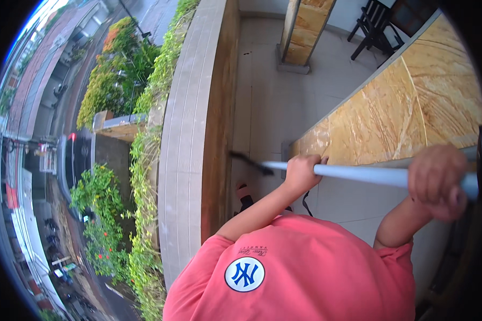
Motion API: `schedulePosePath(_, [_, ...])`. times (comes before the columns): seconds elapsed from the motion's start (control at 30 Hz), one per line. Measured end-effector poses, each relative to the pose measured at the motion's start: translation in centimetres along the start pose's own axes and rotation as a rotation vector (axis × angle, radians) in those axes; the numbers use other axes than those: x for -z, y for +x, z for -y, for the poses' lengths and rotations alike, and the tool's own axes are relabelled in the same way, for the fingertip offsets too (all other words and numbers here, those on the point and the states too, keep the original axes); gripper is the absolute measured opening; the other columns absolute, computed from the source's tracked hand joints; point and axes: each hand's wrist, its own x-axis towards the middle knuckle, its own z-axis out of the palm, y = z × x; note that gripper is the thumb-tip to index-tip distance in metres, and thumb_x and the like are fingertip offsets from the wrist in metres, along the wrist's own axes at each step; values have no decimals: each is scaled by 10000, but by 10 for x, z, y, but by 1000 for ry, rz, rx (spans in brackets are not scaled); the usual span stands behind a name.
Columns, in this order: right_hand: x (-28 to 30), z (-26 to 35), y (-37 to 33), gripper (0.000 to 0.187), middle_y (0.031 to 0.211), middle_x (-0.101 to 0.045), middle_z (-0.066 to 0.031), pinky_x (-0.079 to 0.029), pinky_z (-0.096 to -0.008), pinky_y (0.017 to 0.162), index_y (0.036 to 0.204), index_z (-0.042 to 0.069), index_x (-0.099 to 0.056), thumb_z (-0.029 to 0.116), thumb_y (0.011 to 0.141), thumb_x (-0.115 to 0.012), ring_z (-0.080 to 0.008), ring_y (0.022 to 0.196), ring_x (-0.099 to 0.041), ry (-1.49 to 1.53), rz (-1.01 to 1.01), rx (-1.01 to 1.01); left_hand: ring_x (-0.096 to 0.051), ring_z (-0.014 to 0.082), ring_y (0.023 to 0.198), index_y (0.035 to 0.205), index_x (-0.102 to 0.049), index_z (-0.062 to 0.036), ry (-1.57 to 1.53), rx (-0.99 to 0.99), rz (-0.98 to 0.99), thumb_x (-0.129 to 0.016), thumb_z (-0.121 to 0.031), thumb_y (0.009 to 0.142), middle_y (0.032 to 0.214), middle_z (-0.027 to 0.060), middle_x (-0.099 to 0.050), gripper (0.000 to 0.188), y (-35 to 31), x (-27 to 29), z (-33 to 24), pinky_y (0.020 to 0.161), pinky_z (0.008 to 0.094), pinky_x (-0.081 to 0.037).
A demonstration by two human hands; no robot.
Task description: The person sweeps a tiled floor with a broom, moving from the interior of a room toward a balcony area. They sweep around furniture and along the edges of the floor, collecting debris into a pile.
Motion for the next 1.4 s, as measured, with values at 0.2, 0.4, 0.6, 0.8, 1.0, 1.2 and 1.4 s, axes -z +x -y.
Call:
schedulePosePath(0.2, [-17,-106,19,238,467,-408,-49,-347,-309,419,526,64,-371,68,627,-586,-199,405,-426,-420,-123,28,-533,324,552,547,-504,-61,58,16,26,-589,-251,787,572,123,-534,318,10,-17,111,536,409,-407])
schedulePosePath(0.4, [-32,-137,31,250,467,-447,-52,-427,-320,446,518,71,-406,105,593,-641,-219,413,-477,-731,-2,70,-487,342,511,532,-461,-28,-35,-109,-114,-619,-190,768,534,149,-476,328,64,-14,138,502,406,-380])
schedulePosePath(0.6, [-10,-21,61,294,512,-502,-13,-443,-290,469,552,107,-425,201,796,-560,-160,449,-511,-309,-85,66,-527,308,543,551,-493,-66,-16,-152,48,-590,-261,799,531,116,-524,331,82,37,43,588,384,-396])
schedulePosePath(0.8, [16,-116,82,108,472,-381,-30,-325,-284,404,647,74,-408,65,707,-497,-134,397,-369,-266,-505,130,-537,324,554,566,-507,-72,50,-65,149,-581,-260,809,548,130,-533,315,92,18,132,570,383,-408])
schedulePosePath(1.0, [55,-157,93,160,507,-467,-62,-369,-284,436,563,40,-406,25,675,-519,-168,434,-468,-808,-332,43,-544,377,633,606,-545,-28,-103,2,120,-583,-290,806,630,164,-565,332,153,-30,179,568,437,-434])
schedulePosePath(1.2, [108,-60,149,223,453,-342,14,-304,-250,396,609,97,-344,88,815,-427,-93,347,-279,-348,-617,222,-569,378,679,644,-590,-40,-51,-44,314,-601,-245,755,667,175,-585,234,238,-3,95,633,432,-468])
schedulePosePath(1.4, [170,-100,171,328,419,-339,22,-300,-235,389,525,123,-339,80,793,-522,-79,330,-306,-94,-880,163,-601,344,615,716,-615,0,14,64,480,-626,-261,746,625,181,-589,263,267,9,159,590,373,-472])
